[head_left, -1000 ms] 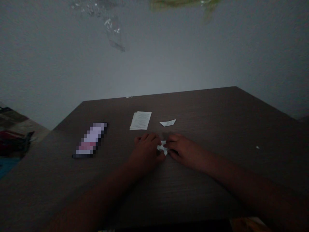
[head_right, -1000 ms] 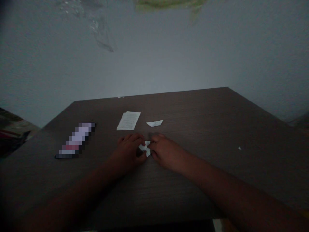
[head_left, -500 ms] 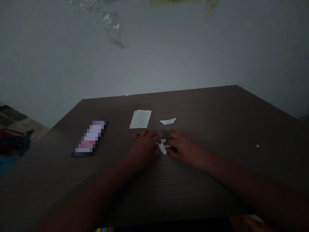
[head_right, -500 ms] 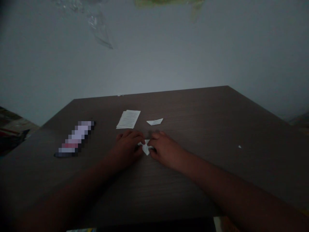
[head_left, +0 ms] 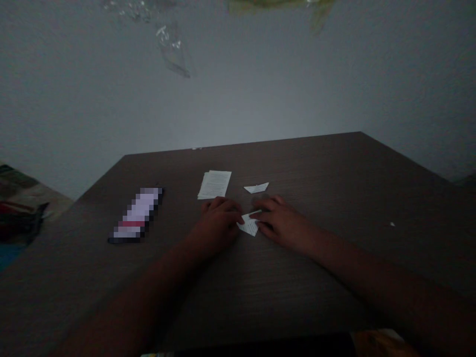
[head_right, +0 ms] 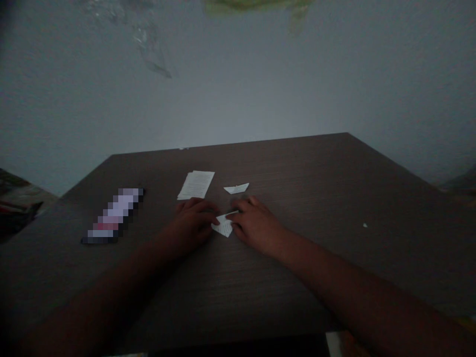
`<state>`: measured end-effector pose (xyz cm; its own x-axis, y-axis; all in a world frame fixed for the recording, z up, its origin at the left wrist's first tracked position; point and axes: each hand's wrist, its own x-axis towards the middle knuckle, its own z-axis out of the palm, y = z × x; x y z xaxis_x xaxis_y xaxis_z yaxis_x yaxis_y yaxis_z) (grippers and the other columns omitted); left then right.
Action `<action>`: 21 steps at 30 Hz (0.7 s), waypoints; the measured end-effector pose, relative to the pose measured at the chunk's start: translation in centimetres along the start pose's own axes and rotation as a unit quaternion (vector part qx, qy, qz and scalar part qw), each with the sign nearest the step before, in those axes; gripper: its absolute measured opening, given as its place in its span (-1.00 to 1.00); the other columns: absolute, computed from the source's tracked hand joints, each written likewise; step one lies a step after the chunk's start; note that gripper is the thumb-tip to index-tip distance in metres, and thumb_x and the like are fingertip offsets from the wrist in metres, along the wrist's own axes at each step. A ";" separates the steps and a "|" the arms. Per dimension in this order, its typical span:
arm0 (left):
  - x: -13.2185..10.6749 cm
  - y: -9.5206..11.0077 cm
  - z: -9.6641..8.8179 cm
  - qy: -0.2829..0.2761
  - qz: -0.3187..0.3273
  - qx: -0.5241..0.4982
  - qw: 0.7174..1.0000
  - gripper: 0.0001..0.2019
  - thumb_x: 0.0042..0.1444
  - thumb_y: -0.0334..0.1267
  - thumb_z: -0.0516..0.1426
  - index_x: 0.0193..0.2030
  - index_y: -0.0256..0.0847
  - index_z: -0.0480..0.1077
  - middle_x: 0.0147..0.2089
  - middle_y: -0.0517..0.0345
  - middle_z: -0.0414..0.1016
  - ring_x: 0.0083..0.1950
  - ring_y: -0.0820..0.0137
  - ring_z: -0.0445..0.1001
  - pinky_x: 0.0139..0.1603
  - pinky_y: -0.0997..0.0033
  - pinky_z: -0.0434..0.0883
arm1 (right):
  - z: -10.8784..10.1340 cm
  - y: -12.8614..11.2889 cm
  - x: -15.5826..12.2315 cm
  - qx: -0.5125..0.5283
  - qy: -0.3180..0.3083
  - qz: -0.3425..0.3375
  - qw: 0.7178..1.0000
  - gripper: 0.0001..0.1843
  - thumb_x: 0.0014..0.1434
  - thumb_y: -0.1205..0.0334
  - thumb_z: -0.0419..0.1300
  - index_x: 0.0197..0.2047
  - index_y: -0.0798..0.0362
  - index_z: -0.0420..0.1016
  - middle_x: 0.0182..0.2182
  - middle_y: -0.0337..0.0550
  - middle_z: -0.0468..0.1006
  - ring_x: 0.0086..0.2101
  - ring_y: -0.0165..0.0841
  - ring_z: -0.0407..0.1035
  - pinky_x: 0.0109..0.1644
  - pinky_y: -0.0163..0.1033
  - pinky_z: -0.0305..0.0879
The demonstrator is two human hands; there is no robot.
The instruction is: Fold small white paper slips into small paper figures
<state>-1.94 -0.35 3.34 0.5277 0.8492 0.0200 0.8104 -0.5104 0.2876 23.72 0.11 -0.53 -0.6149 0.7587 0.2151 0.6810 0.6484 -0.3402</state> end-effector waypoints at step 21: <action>-0.3 0.8 0.3 -0.045 0.035 -0.058 0.997 -0.73 0.40 -0.37 0.37 0.15 0.02 0.77 0.39 0.06 0.80 0.47 -0.06 0.69 0.75 -0.32 0.19 | -0.4 1.3 0.2 -0.006 0.018 0.041 0.999 -0.84 0.51 0.18 0.43 0.10 -0.02 0.73 0.11 0.07 0.74 0.18 0.06 0.58 0.38 0.24 0.51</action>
<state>-1.37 -1.05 3.32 0.6067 0.7939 -0.0402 0.7386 -0.5443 0.3979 24.64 1.10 -0.59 -0.5418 0.8112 0.2198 0.7335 0.5841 -0.3475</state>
